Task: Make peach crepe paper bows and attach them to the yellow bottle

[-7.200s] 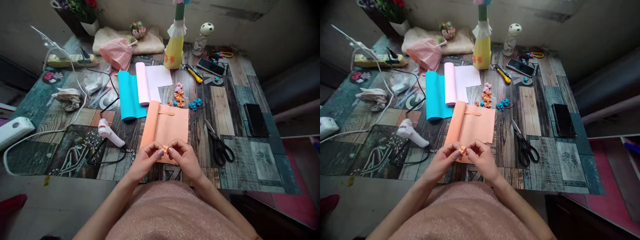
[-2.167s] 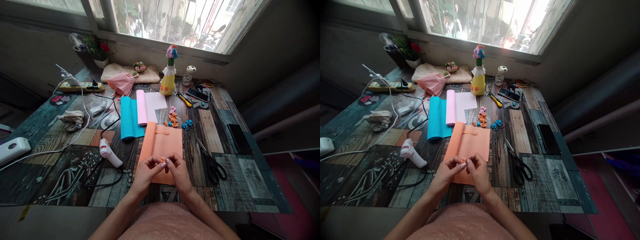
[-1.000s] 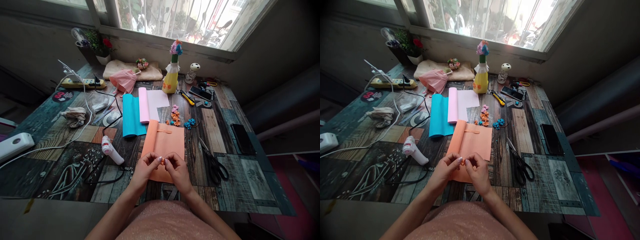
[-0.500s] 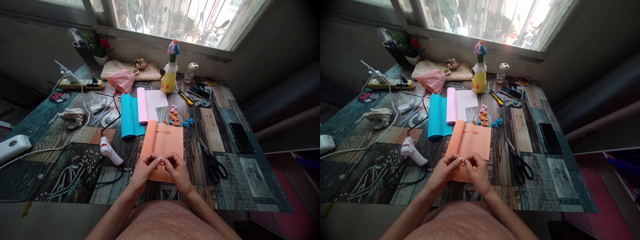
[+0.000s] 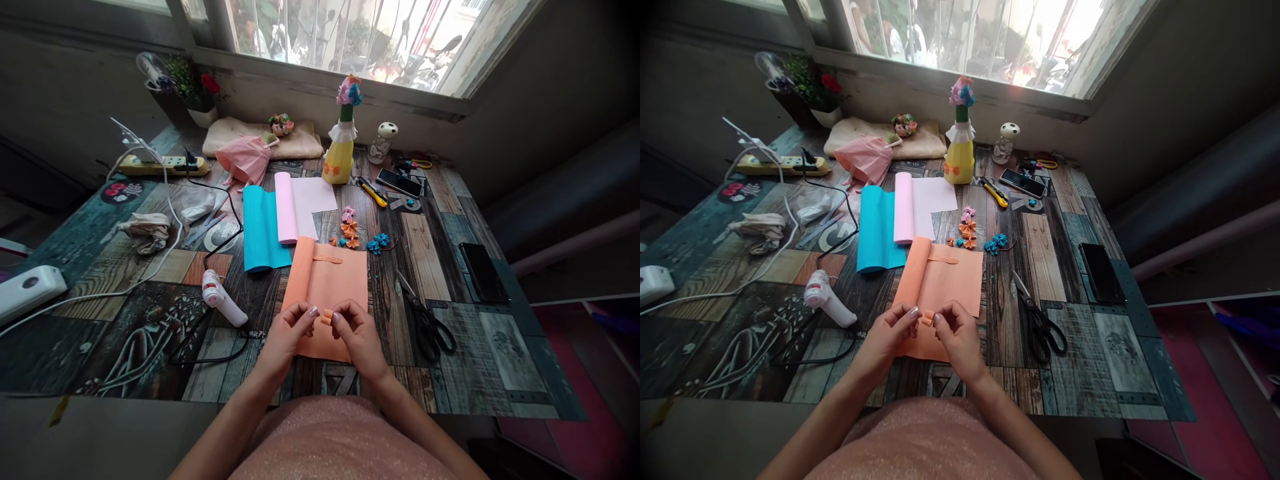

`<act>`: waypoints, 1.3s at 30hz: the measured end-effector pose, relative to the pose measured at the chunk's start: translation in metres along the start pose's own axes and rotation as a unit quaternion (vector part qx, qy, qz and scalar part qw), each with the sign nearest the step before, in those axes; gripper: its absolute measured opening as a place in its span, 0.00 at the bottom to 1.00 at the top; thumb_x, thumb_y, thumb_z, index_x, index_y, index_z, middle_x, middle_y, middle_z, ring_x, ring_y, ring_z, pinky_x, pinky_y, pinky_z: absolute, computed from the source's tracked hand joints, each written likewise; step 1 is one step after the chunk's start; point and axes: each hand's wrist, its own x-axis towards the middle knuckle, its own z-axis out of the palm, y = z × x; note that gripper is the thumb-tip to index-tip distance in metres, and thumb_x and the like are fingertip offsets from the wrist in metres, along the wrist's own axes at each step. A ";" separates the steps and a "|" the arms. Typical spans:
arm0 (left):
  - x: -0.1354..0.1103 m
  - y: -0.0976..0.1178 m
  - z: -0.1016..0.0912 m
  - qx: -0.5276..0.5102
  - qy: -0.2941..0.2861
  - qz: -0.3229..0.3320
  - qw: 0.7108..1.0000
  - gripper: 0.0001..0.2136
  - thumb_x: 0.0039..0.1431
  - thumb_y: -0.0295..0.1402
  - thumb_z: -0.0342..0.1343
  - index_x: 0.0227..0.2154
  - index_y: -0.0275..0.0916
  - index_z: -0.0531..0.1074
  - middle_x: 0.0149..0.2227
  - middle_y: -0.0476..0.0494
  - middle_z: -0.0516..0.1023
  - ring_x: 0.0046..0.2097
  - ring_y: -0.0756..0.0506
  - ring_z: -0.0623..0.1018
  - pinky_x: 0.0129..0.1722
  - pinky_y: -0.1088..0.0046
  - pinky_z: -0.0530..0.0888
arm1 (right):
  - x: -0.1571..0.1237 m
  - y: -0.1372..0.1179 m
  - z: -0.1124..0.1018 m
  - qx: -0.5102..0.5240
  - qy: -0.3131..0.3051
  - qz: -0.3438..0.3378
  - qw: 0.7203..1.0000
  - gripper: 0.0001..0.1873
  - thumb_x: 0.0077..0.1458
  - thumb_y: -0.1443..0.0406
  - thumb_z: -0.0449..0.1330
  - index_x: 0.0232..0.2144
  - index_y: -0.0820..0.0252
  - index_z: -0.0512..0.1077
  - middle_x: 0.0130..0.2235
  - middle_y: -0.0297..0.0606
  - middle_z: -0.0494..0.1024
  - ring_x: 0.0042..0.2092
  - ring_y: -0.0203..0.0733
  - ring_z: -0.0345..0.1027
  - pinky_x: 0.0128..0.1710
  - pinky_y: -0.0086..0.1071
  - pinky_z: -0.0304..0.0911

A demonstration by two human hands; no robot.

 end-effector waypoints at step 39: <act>-0.008 -0.001 -0.002 0.013 0.002 0.004 1.000 0.13 0.51 0.42 0.63 0.26 0.36 0.73 0.24 0.52 0.67 0.29 0.51 0.65 0.32 0.76 0.62 | -0.004 0.004 0.001 -0.031 -0.015 -0.015 0.999 0.09 0.59 0.60 0.57 0.29 0.59 0.67 0.25 0.29 0.67 0.27 0.34 0.60 0.28 0.28 0.57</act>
